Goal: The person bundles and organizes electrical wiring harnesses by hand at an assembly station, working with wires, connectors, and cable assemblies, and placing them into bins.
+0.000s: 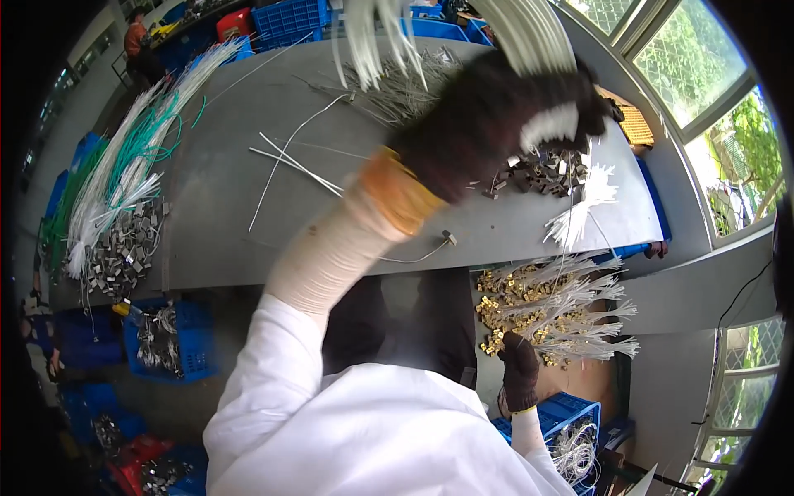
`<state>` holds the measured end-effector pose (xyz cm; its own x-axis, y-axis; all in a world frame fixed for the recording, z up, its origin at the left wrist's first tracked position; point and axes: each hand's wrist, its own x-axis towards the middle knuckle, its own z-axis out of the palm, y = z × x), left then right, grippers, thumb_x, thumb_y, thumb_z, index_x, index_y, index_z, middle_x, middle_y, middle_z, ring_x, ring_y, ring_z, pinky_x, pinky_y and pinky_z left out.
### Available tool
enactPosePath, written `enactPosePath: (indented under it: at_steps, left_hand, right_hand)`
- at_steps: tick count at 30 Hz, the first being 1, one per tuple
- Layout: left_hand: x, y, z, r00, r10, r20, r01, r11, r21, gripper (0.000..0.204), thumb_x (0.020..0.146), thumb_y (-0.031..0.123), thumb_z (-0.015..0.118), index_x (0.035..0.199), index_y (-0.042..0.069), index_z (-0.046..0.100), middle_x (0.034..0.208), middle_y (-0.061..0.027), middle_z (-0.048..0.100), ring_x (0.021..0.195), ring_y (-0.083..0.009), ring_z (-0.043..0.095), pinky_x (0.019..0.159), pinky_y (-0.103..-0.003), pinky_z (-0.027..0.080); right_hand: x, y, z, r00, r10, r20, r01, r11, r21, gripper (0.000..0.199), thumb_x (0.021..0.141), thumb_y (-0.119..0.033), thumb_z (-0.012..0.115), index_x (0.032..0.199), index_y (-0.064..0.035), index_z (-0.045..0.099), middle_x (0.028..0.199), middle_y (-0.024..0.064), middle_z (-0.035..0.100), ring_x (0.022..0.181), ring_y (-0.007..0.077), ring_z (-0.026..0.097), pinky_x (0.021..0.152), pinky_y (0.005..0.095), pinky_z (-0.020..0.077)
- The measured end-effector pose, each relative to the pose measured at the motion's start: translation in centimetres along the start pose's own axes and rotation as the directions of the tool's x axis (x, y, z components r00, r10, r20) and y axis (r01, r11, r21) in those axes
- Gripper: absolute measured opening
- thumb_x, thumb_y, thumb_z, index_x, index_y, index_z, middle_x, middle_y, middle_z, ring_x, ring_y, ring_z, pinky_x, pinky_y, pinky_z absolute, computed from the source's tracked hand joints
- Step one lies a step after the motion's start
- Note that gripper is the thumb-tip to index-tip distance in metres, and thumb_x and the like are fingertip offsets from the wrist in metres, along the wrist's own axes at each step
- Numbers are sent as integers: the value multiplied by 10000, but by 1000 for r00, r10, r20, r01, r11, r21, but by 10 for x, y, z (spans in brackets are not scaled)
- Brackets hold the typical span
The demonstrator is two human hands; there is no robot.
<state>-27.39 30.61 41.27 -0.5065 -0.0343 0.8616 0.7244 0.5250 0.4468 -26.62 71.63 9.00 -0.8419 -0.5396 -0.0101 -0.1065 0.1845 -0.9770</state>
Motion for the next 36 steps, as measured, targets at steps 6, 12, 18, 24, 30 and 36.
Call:
enactPosePath:
  at_steps: [6,12,18,24,30,36]
  left_hand:
    - [-17,64,-130,852,-229,-471,65,939,-339,248,1025,168,661,1228,25,657,1107,-148,744,1047,-306,745,924,-462,633]
    - [-165,55,-189,359,-691,-628,371,723,-583,231,1002,156,715,1190,32,663,1094,-152,739,1058,-301,735,940,-506,631]
    - [-314,4,-172,-9,-854,-520,180,510,-841,324,976,150,719,1258,25,618,1227,-185,709,1135,-388,702,984,-601,582]
    - [-339,-17,-178,-1,-849,-528,110,524,-844,296,990,127,679,1257,9,631,1213,-187,714,1131,-376,699,1066,-590,540]
    - [-337,-30,-193,-25,-847,-531,96,527,-845,261,994,122,671,1226,4,648,1171,-175,726,1078,-364,715,1013,-561,570]
    - [-342,-29,-192,-18,-846,-533,126,527,-841,266,995,128,676,1227,1,648,1163,-174,726,1060,-355,720,987,-556,582]
  right_hand:
    - [32,-32,37,906,-382,181,406,905,-125,367,936,126,622,1244,-58,696,1240,143,701,1105,270,703,888,373,604]
    - [79,-72,78,747,-347,568,600,721,-348,281,938,3,665,1216,-22,697,1165,167,706,1090,300,700,914,380,576]
    - [90,-65,114,592,-216,777,606,755,-252,321,887,-136,720,1199,-60,701,1138,198,702,1065,409,681,901,452,575]
    - [73,-35,75,537,113,836,506,750,-426,214,929,-117,684,1128,-45,714,1083,186,719,1026,387,684,892,455,566]
    - [53,-6,28,617,58,785,491,751,-442,207,940,-95,660,1132,-46,718,1083,179,721,1023,385,683,887,447,565]
    - [54,7,8,611,172,773,418,759,-499,227,950,-95,655,1163,-54,722,1099,182,725,1021,383,693,883,443,572]
